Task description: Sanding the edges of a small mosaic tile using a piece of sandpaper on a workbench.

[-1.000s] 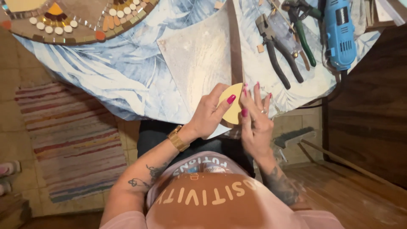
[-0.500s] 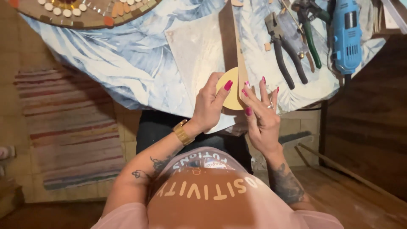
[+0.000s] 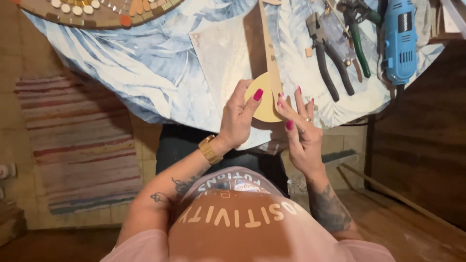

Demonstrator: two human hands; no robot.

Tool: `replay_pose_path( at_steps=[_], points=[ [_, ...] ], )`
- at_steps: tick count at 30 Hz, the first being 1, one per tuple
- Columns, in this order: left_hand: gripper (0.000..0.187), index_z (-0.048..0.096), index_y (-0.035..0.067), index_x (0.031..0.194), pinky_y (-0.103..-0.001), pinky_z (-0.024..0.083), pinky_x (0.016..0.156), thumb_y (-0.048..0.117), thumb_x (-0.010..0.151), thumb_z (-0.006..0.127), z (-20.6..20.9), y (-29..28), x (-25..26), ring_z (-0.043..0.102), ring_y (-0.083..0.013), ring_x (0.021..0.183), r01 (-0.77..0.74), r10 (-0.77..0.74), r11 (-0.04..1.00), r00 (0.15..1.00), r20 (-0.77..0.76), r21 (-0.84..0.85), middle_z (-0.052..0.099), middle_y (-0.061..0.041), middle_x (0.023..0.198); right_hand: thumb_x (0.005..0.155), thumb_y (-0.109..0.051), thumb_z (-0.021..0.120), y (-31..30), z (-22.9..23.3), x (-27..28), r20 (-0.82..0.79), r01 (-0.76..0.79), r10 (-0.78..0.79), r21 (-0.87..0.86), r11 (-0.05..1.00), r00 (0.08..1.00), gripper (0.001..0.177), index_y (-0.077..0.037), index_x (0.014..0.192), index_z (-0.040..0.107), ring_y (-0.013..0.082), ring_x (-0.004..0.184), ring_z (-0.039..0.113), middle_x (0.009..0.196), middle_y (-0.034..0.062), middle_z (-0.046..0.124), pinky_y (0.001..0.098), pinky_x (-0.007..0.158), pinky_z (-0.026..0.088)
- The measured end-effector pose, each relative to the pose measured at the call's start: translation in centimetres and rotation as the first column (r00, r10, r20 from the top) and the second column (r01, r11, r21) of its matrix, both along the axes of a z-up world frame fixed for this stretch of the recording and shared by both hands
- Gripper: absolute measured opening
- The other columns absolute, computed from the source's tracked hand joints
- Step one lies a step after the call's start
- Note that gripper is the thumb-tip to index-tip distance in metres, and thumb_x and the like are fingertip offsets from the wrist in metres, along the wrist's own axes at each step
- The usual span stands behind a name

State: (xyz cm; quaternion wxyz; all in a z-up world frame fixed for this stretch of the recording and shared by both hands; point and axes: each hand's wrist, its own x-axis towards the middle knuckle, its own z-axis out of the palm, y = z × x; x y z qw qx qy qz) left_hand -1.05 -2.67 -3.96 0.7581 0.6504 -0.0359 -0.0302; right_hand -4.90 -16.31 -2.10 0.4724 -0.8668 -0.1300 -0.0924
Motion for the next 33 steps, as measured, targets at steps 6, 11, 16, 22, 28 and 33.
replay_pose_path(
  at_steps=[6, 11, 16, 22, 28, 33],
  points=[
    [0.020, 0.051, 0.010, 0.096, -0.033, 0.045, 0.066, 0.027, 0.087, 0.045, 0.7, -0.1, -0.5, 0.046, -0.0130, 0.062, 0.014, -0.015, 1.000, 0.999, 0.045, 0.020, 0.051, -0.006, 0.059, 0.090, -0.015, 0.041, 0.4, 0.3, 0.7, 0.059, 0.001, 0.001, -0.026, 1.000, 0.998, 0.027, -0.004, 0.110, 0.056, 0.0321, 0.123, 0.030, 0.116, 0.0101, 0.053, 0.0417, 0.106, 0.005],
    [0.021, 0.050, 0.008, 0.093, -0.034, 0.045, 0.064, 0.028, 0.088, 0.043, 0.3, 0.3, 0.0, 0.047, -0.0154, 0.060, -0.046, 0.044, 0.998, 0.997, 0.060, 0.035, 0.049, -0.009, 0.058, 0.091, -0.016, 0.037, -0.6, 0.1, 0.6, 0.046, 0.039, -0.039, 0.016, 0.999, 0.998, 0.030, -0.004, 0.113, 0.053, 0.0314, 0.124, 0.028, 0.119, 0.0099, 0.052, 0.0418, 0.106, 0.005],
    [0.022, 0.049, 0.007, 0.092, -0.033, 0.045, 0.063, 0.027, 0.088, 0.042, 0.2, 0.1, 0.1, 0.048, -0.0150, 0.059, -0.043, 0.039, 0.998, 0.996, 0.080, 0.047, 0.048, -0.008, 0.056, 0.091, -0.017, 0.038, -0.6, 0.0, 0.6, 0.053, 0.077, -0.078, 0.023, 0.997, 0.996, 0.030, -0.004, 0.115, 0.052, 0.0325, 0.124, 0.027, 0.119, 0.0110, 0.051, 0.0425, 0.106, 0.006],
    [0.021, 0.049, 0.008, 0.092, -0.032, 0.044, 0.064, 0.027, 0.089, 0.042, 0.0, 0.1, 0.1, 0.048, -0.0151, 0.059, -0.080, 0.075, 0.995, 0.994, 0.076, 0.054, 0.048, -0.008, 0.057, 0.090, -0.016, 0.040, 0.0, 0.4, 0.4, 0.069, 0.023, -0.020, -0.042, 0.999, 0.997, 0.028, -0.004, 0.110, 0.056, 0.0309, 0.125, 0.029, 0.118, 0.0110, 0.052, 0.0405, 0.106, 0.004],
    [0.020, 0.050, 0.009, 0.093, -0.036, 0.044, 0.063, 0.027, 0.088, 0.043, 0.0, 0.3, 0.0, 0.049, -0.0187, 0.058, -0.084, 0.079, 0.994, 0.994, 0.073, 0.070, 0.049, -0.011, 0.057, 0.089, -0.014, 0.041, 0.2, 0.7, 0.7, 0.062, 0.007, 0.001, -0.138, 0.990, 0.998, 0.027, -0.005, 0.109, 0.057, 0.0288, 0.125, 0.028, 0.117, 0.0095, 0.054, 0.0388, 0.106, 0.004],
    [0.022, 0.050, 0.009, 0.092, -0.042, 0.043, 0.065, 0.031, 0.087, 0.044, 0.0, 0.3, -0.2, 0.056, -0.0332, 0.060, -0.104, 0.100, 0.986, 0.994, 0.035, 0.131, 0.050, -0.015, 0.058, 0.088, -0.011, 0.044, -0.7, -0.2, 0.6, 0.117, -0.040, 0.073, -0.261, 0.965, 0.990, 0.026, -0.006, 0.109, 0.057, 0.0295, 0.125, 0.029, 0.118, 0.0085, 0.054, 0.0423, 0.105, 0.000]
  ],
)
